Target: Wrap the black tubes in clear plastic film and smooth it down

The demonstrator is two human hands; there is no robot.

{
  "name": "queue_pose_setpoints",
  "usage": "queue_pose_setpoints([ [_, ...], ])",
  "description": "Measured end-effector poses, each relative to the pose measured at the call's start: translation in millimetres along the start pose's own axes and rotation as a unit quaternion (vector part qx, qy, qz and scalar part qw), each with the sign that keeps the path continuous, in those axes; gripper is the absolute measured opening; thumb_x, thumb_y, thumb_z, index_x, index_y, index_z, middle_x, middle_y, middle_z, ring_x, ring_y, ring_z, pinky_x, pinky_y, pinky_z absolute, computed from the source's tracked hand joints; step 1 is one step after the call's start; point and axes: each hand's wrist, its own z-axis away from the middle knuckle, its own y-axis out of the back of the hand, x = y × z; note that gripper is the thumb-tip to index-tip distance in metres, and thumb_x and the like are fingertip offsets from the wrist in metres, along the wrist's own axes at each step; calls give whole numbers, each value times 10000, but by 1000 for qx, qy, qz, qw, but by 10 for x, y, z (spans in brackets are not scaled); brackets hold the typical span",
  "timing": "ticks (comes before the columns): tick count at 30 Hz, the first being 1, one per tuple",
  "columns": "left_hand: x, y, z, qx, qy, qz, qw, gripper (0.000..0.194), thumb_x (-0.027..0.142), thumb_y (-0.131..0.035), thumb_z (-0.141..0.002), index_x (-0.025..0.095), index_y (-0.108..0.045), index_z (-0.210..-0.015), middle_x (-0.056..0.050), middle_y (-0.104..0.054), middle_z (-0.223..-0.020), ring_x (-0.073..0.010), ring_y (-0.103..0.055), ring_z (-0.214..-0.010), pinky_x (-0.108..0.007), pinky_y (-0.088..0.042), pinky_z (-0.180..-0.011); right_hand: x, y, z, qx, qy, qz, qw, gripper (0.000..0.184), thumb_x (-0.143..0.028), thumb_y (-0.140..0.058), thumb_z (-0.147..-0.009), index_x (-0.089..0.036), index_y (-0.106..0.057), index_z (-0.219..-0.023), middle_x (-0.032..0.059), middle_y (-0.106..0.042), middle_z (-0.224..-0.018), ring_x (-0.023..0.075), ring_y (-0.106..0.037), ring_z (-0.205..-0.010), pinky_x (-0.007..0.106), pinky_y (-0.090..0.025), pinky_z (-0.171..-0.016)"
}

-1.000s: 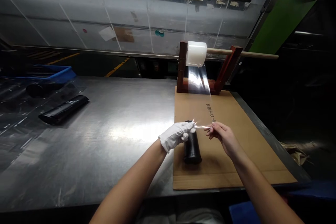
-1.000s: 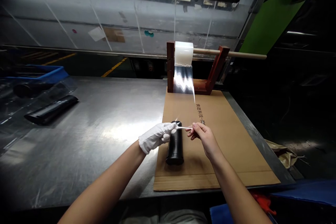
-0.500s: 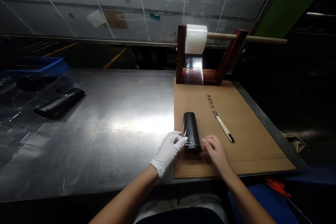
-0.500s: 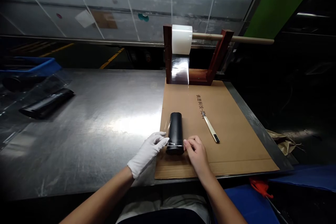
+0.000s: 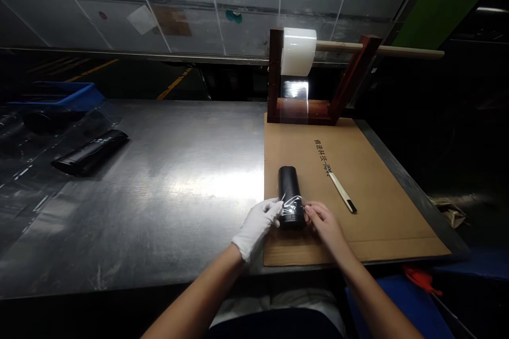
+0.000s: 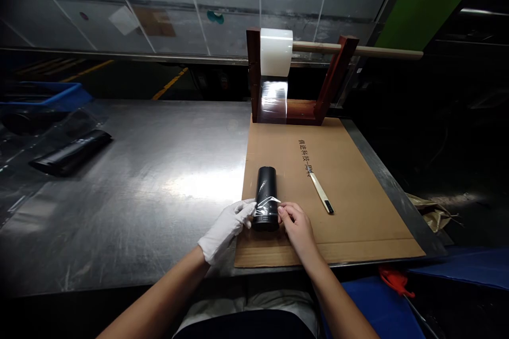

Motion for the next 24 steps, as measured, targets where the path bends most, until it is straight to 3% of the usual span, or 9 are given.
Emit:
queue_pose_setpoints([
  [4, -6, 30, 7, -20, 48, 8, 999, 388, 565, -581, -776, 182, -527, -749, 34, -552, -518, -60, -395, -391, -184, -262, -385, -2, -33, 1, -26, -61, -60, 996, 486, -623, -555, -755, -177, -494, -571, -1, -547, -640, 43, -383, -357, 200, -275, -349],
  [8, 67, 21, 34, -33, 78, 20, 996, 388, 554, -593, -775, 177, -507, -742, 29, -551, -517, -43, -417, -372, -155, -202, -342, -33, -56, 10, -56, -125, -119, 983, 490, -657, -585, -703, -192, -458, -613, -68, -415, -467, 59, -407, -315, 157, -208, -285],
  [13, 85, -63, 87, -50, 98, 56, 992, 379, 534, -559, -810, 162, -528, -870, -16, -608, -796, -53, -573, -485, -140, -322, -365, -59, -78, 55, -87, -174, -185, 963, 519, -685, -608, -657, -205, -411, -638, -66, -441, -476, 119, -556, -393, 165, -349, -306],
  [19, -42, -112, 182, -49, 86, 59, 993, 396, 551, -519, -826, 158, -510, -876, 19, -569, -510, -110, -559, -432, -207, -433, -448, 1, -83, 191, -76, -165, -196, 964, 525, -686, -608, -673, -207, -397, -626, -63, -471, -445, 148, -601, -415, 205, -448, -384],
  [24, -23, -134, 352, -50, 44, 46, 997, 367, 542, -478, -855, 177, -505, -835, 12, -603, -554, -114, -559, -452, -218, -419, -461, -31, -48, 350, -70, -131, -183, 972, 446, -617, -543, -792, -209, -430, -653, -47, -518, -498, 141, -591, -438, 234, -467, -447],
])
